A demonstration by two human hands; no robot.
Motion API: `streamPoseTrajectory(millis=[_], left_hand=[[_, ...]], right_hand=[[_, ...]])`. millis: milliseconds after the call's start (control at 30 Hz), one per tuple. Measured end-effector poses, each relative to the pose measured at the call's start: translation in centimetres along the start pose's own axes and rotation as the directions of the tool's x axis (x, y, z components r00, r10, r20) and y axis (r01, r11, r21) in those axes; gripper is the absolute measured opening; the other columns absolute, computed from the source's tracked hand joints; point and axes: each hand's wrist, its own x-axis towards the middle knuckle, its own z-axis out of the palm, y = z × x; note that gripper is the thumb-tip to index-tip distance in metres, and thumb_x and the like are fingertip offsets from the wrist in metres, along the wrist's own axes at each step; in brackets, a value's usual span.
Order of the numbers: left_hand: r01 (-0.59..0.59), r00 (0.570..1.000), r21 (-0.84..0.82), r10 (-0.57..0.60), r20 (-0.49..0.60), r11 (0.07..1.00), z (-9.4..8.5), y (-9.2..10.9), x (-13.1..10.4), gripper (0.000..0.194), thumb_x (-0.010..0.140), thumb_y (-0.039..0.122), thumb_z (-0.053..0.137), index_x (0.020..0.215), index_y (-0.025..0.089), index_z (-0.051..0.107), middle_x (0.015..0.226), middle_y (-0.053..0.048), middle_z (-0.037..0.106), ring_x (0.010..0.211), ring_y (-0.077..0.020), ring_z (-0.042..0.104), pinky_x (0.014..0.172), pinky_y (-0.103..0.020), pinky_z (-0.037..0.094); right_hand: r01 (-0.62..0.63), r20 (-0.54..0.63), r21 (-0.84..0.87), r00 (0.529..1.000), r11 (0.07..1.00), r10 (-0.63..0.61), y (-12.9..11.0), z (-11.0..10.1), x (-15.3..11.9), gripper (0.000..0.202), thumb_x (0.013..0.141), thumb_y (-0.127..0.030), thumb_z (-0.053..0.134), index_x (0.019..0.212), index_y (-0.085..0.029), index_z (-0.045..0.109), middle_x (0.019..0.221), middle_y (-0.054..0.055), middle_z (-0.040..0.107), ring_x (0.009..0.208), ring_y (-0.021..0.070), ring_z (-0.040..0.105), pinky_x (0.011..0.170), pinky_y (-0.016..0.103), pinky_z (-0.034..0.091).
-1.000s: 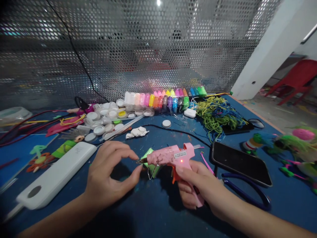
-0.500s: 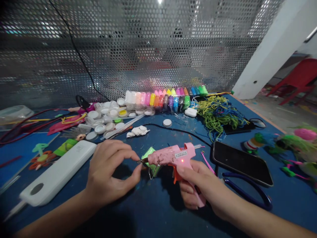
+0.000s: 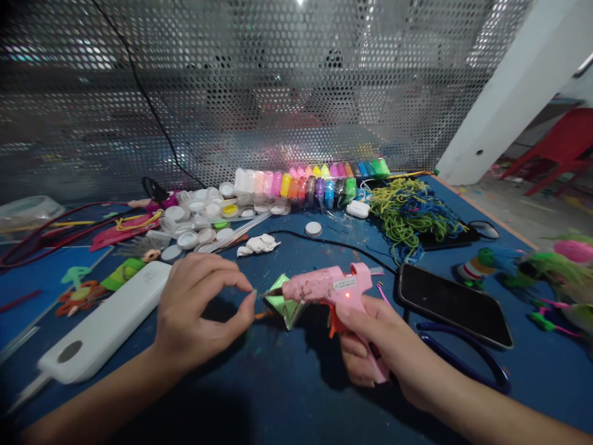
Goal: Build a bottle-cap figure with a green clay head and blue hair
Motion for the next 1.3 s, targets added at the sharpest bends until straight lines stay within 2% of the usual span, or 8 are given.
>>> streamPoseTrajectory(millis=[167,300,533,633,733,833,1067,1300], left_hand=[[0.062,0.998,-0.040,-0.062,-0.004,0.997,0.0,-0.1,0.2,0.010,0.069,0.013,0.065,0.071,0.020,0.059,0.074,-0.003,0.061,0.076,-0.0217,0.057,0.072,-0.038,0.042],[0.108,0.994,-0.088,-0.105,0.035,0.990,0.1,-0.1,0.1,0.010,0.070,0.013,0.065,0.077,0.020,0.060,0.078,-0.004,0.061,0.079,-0.0218,0.057,0.073,-0.039,0.044],[0.079,0.996,-0.096,-0.074,0.054,0.992,0.4,0.2,-0.2,0.015,0.068,0.014,0.067,0.081,0.020,0.061,0.079,-0.003,0.061,0.079,-0.0214,0.056,0.072,-0.038,0.043],[0.025,0.999,-0.062,-0.022,0.045,0.998,0.4,0.3,-0.3,0.015,0.068,0.015,0.067,0.081,0.020,0.062,0.078,-0.003,0.062,0.078,-0.0218,0.057,0.072,-0.039,0.043],[-0.089,0.996,0.013,0.089,0.021,0.996,0.2,0.3,-0.5,0.016,0.067,0.018,0.069,0.081,0.021,0.063,0.076,-0.003,0.065,0.076,-0.0227,0.058,0.072,-0.040,0.042],[-0.171,0.985,0.077,0.170,0.017,0.982,0.0,0.4,-0.5,0.016,0.066,0.020,0.070,0.081,0.022,0.064,0.074,-0.003,0.067,0.074,-0.0237,0.060,0.071,-0.041,0.042],[-0.189,0.982,0.093,0.188,0.024,0.978,0.1,0.3,-0.1,0.011,0.067,0.017,0.068,0.074,0.025,0.063,0.070,0.000,0.068,0.072,-0.0220,0.062,0.069,-0.040,0.042],[-0.198,0.980,0.094,0.196,0.027,0.976,0.1,0.2,-0.2,0.010,0.068,0.017,0.067,0.073,0.024,0.062,0.068,0.001,0.068,0.071,-0.0210,0.061,0.069,-0.040,0.042]], right_hand=[[-0.070,-0.083,0.085,0.994,0.994,0.077,-1.1,-0.2,0.5,0.055,0.078,-0.051,0.067,0.048,-0.017,0.037,0.036,-0.010,0.026,0.032,0.0006,0.017,0.033,0.014,0.018],[-0.101,-0.053,0.087,0.993,0.991,0.106,-1.0,-0.4,0.6,0.055,0.077,-0.053,0.066,0.047,-0.017,0.037,0.036,-0.010,0.025,0.031,0.0007,0.016,0.033,0.014,0.018],[-0.124,0.006,0.099,0.992,0.987,0.124,-0.5,0.0,0.2,0.053,0.077,-0.050,0.068,0.051,-0.017,0.036,0.037,-0.010,0.032,0.030,0.0002,0.018,0.032,0.013,0.019],[-0.196,0.079,0.143,0.979,0.970,0.186,-0.3,-0.2,0.1,0.054,0.076,-0.050,0.069,0.050,-0.016,0.036,0.037,-0.010,0.034,0.029,-0.0003,0.019,0.032,0.012,0.019],[-0.327,0.136,0.193,0.943,0.925,0.305,-0.2,-0.6,0.2,0.056,0.075,-0.052,0.068,0.048,-0.017,0.034,0.035,-0.010,0.032,0.029,-0.0005,0.017,0.031,0.012,0.018],[-0.405,0.144,0.203,0.913,0.892,0.382,-0.1,-0.9,0.3,0.055,0.077,-0.053,0.064,0.047,-0.018,0.034,0.034,-0.010,0.029,0.029,-0.0002,0.015,0.031,0.012,0.017],[-0.463,0.145,0.214,0.886,0.860,0.441,-0.3,-0.9,0.3,0.054,0.086,-0.051,0.051,0.046,-0.018,0.035,0.033,-0.009,0.029,0.028,0.0005,0.014,0.031,0.012,0.017],[-0.442,0.142,0.229,0.897,0.868,0.419,-0.3,-1.0,0.2,0.053,0.084,-0.049,0.057,0.047,-0.017,0.037,0.033,-0.009,0.031,0.028,0.0001,0.016,0.031,0.012,0.018]])
